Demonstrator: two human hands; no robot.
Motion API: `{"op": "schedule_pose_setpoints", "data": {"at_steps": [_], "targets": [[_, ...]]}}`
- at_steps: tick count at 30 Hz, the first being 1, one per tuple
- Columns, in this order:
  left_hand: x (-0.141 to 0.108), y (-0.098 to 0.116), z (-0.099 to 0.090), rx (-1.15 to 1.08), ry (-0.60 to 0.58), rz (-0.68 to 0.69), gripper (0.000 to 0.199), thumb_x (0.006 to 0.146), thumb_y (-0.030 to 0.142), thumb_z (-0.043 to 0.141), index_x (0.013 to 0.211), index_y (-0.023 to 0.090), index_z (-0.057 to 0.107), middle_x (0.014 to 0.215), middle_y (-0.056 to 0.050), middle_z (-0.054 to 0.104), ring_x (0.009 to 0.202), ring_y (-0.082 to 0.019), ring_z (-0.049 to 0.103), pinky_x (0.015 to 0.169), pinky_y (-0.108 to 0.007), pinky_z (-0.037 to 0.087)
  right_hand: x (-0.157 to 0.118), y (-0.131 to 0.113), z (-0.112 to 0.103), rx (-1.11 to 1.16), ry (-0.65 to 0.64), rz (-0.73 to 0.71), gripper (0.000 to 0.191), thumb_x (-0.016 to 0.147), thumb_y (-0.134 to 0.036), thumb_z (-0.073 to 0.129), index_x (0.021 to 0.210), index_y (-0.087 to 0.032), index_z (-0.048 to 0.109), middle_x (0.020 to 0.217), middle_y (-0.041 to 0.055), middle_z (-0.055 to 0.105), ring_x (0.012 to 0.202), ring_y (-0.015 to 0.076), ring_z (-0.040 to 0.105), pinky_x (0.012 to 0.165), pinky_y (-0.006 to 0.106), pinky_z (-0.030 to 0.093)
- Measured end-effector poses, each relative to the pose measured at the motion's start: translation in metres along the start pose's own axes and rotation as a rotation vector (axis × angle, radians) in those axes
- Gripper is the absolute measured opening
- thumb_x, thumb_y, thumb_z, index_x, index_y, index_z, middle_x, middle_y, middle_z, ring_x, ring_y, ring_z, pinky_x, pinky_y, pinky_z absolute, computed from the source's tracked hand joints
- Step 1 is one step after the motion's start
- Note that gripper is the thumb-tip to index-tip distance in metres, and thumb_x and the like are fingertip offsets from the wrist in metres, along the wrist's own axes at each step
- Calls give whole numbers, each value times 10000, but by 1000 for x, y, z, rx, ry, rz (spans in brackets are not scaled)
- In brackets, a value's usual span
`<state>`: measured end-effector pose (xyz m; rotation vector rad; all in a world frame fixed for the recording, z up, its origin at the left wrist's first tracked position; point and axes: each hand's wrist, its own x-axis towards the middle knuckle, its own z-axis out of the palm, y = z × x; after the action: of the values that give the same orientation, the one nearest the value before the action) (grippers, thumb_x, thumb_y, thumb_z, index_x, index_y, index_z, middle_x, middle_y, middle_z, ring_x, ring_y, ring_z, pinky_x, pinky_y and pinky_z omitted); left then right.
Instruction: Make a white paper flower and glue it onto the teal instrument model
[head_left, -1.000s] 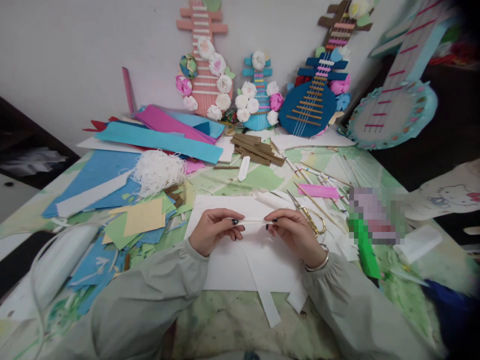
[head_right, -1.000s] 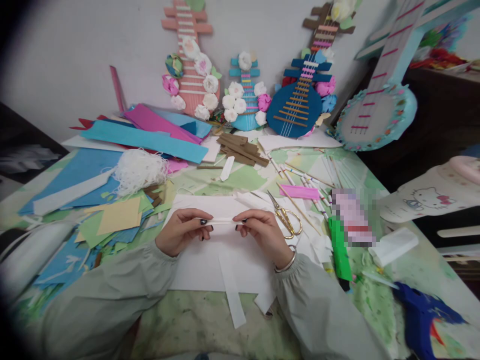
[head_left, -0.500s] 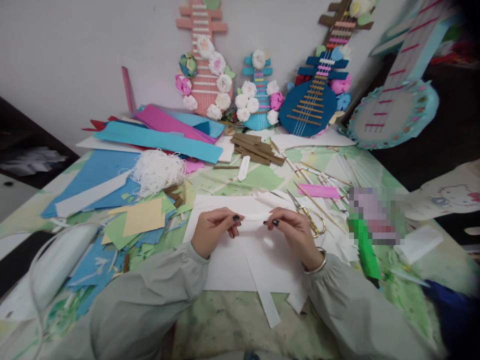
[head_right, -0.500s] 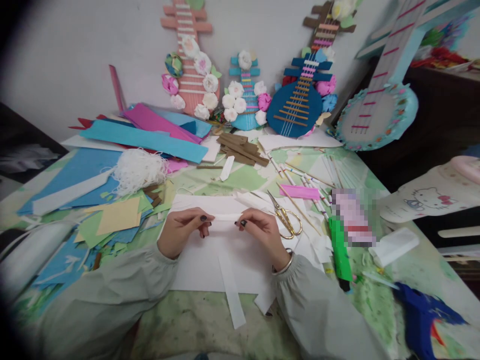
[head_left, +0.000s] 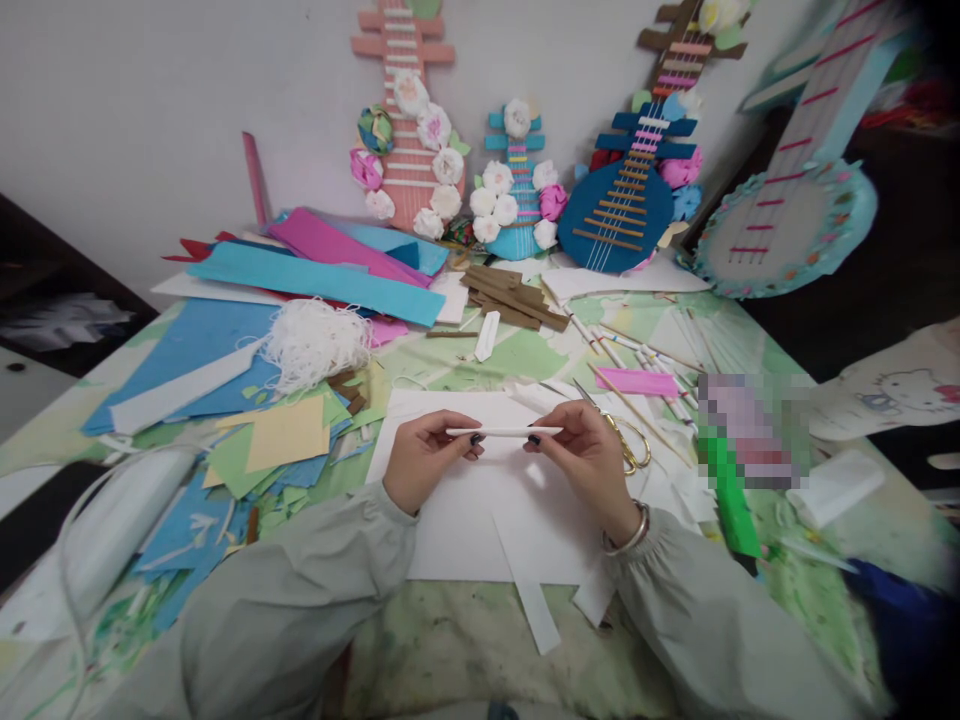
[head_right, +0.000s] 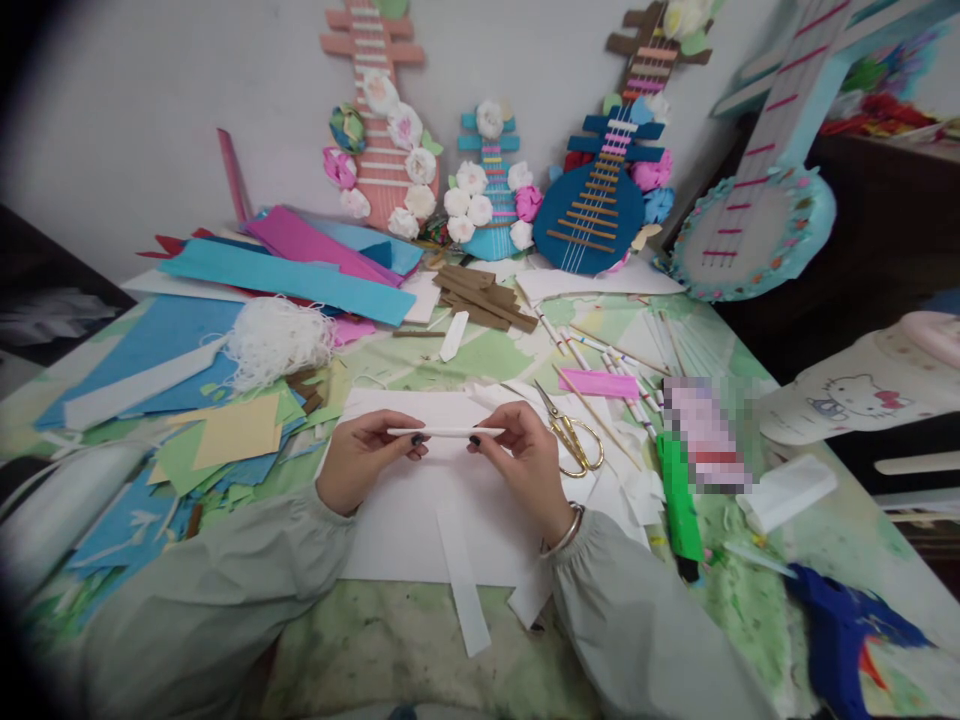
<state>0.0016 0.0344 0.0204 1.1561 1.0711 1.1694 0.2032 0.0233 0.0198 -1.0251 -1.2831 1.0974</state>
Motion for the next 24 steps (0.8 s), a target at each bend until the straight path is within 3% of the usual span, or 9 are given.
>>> {"op": "schedule_pose_setpoints", "data": {"at_steps": [8, 14, 18, 24], "targets": [[2, 3, -2, -332, 7, -181, 235, 610, 216, 786, 805, 118, 698, 639, -46, 711, 601, -116, 665, 570, -171, 530, -2, 3, 1, -41, -42, 92, 166, 735, -284, 696, 854, -171, 670, 738, 44, 697, 685, 207, 704, 664, 320, 574], [1, 3, 0, -166, -48, -123, 222, 637, 224, 769, 818, 109, 713, 609, -60, 707, 563, -126, 654, 569, -201, 533, -1, 3, -2, -287, -130, 21, 173, 735, -265, 682, 885, -180, 700, 867, 58, 708, 776, 190, 671, 734, 312, 532], [1, 3, 1, -141, -67, -130, 223, 624, 236, 773, 792, 103, 714, 582, -58, 694, 531, -126, 632, 537, -210, 513, -2, 2, -1, -325, -201, 17, 163, 792, -271, 621, 899, -184, 708, 735, 28, 678, 618, 133, 608, 605, 258, 482], [1, 0, 5, -315, -6, -179, 223, 624, 255, 774, 767, 102, 696, 617, -31, 654, 557, -91, 586, 544, -183, 467, -4, -2, 8, -222, -226, 186, 186, 791, -341, 615, 797, -163, 665, 636, -1, 591, 545, 104, 509, 524, 233, 402]]}}
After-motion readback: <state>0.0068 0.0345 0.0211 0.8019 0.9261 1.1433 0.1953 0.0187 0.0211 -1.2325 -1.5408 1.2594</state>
